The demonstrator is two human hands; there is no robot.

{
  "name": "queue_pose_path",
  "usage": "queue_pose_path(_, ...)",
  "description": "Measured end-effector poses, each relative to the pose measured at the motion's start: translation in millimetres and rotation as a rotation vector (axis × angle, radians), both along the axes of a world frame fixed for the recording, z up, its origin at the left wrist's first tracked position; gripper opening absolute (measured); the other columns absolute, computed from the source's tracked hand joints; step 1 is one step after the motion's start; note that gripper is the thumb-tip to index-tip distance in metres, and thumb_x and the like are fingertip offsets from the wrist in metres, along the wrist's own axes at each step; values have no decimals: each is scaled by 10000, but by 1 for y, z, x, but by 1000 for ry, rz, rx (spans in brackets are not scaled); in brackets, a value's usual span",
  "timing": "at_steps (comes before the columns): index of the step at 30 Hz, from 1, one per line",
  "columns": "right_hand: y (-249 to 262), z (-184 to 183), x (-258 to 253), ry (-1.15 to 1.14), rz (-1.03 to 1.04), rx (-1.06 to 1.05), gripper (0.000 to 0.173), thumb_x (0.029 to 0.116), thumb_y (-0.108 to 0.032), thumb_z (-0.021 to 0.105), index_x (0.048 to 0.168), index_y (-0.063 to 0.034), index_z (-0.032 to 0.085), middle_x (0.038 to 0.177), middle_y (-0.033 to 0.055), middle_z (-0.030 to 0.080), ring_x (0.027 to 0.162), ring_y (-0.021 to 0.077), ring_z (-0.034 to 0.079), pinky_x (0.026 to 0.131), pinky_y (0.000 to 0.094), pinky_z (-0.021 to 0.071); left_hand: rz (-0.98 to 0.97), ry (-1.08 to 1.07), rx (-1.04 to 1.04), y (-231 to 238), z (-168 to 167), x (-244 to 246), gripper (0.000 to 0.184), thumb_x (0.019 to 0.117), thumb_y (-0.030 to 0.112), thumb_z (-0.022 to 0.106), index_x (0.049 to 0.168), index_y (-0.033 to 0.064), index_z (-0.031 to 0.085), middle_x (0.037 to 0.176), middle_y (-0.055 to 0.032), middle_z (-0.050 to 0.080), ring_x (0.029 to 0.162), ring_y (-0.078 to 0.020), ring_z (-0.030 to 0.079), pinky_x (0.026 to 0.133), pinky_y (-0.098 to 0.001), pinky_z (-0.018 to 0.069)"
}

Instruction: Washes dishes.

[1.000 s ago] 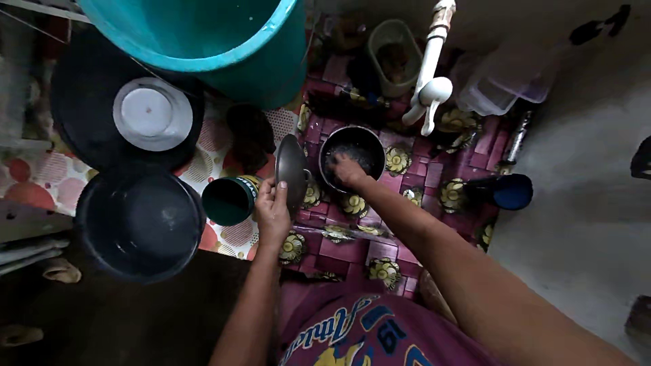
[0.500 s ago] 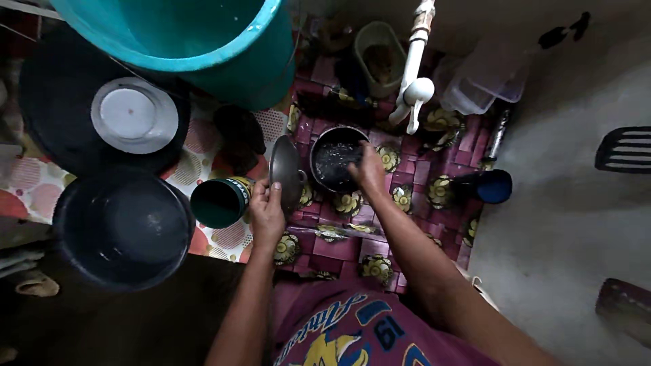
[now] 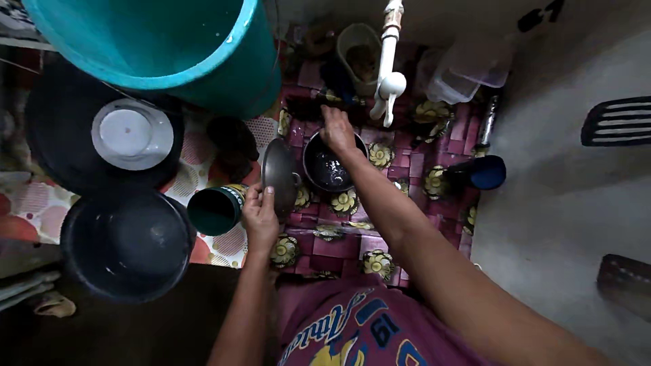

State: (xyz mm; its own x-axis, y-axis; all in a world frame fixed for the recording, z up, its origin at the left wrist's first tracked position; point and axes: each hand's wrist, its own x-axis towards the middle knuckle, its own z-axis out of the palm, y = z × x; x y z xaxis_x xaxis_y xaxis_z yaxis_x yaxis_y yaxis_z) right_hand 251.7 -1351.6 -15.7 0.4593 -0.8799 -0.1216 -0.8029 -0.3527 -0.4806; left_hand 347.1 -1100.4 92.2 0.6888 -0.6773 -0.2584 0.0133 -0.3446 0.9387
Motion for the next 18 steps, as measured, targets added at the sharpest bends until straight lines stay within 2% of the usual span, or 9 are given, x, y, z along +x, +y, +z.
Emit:
queue_pose_path(2,-5,0,-29,67,-88,37,471,922,-173,657,1382,-82,610,1350,218,622,1282,428,577,968,597,541,-2,-3,-4,0,-2,2,192,1068,129,519,1225,54,600,1002,-21,707,900,-100,704,821,-320,609)
queue_pose_path(5,3,6,-84,121,-209,92,450,899,-191,682,1320,-39,639,1294,251,638,1246,453,587,985,622,512,7,8,-9,0,-5,5,189,1068,127,519,1221,49,598,997,-20,701,893,-95,701,814,-309,607)
queue_pose_path(8,40,10,-108,104,-97,-6,401,877,-146,676,1261,-32,668,1247,259,640,1167,469,611,902,620,542,6,19,-12,-4,-7,7,187,1066,119,511,1212,43,599,998,-19,698,901,-88,695,824,-303,601)
queue_pose_path(9,52,9,-105,75,-9,-13,398,871,-124,673,1262,-47,673,1263,244,635,1176,458,609,899,606,550,5,19,-5,-6,-7,7,186,1067,121,507,1211,47,598,994,-15,696,899,-85,693,819,-301,600)
queue_pose_path(11,63,-2,-88,90,138,131,433,891,-137,680,1320,-86,651,1333,208,618,1225,424,595,944,594,544,6,17,15,-7,-8,7,187,1070,128,505,1211,54,605,994,-23,698,890,-98,695,805,-312,603)
queue_pose_path(12,59,-14,-77,130,154,253,479,894,-168,705,1361,-96,624,1343,222,609,1215,433,602,933,618,545,7,11,30,-7,-7,8,192,1074,136,507,1218,55,605,991,-32,700,884,-108,697,799,-321,604)
queue_pose_path(14,46,-38,-53,196,29,446,624,884,-213,739,1461,-102,527,1413,301,538,1176,517,608,887,705,529,8,3,51,-7,-4,8,202,1077,149,508,1231,62,605,985,-39,703,877,-117,702,797,-332,607)
queue_pose_path(16,53,-56,-35,179,-9,361,617,891,-208,716,1456,-48,528,1437,328,503,1241,551,551,908,725,502,1,1,45,-7,-2,8,202,1079,144,504,1233,57,601,985,-42,711,874,-122,709,797,-335,612)
queue_pose_path(18,64,-69,-22,193,354,268,566,916,-195,697,1432,-20,544,1487,299,477,1351,521,471,997,712,455,0,-6,42,-7,-1,11,204,1077,133,504,1232,47,606,983,-45,717,873,-125,714,795,-335,616)
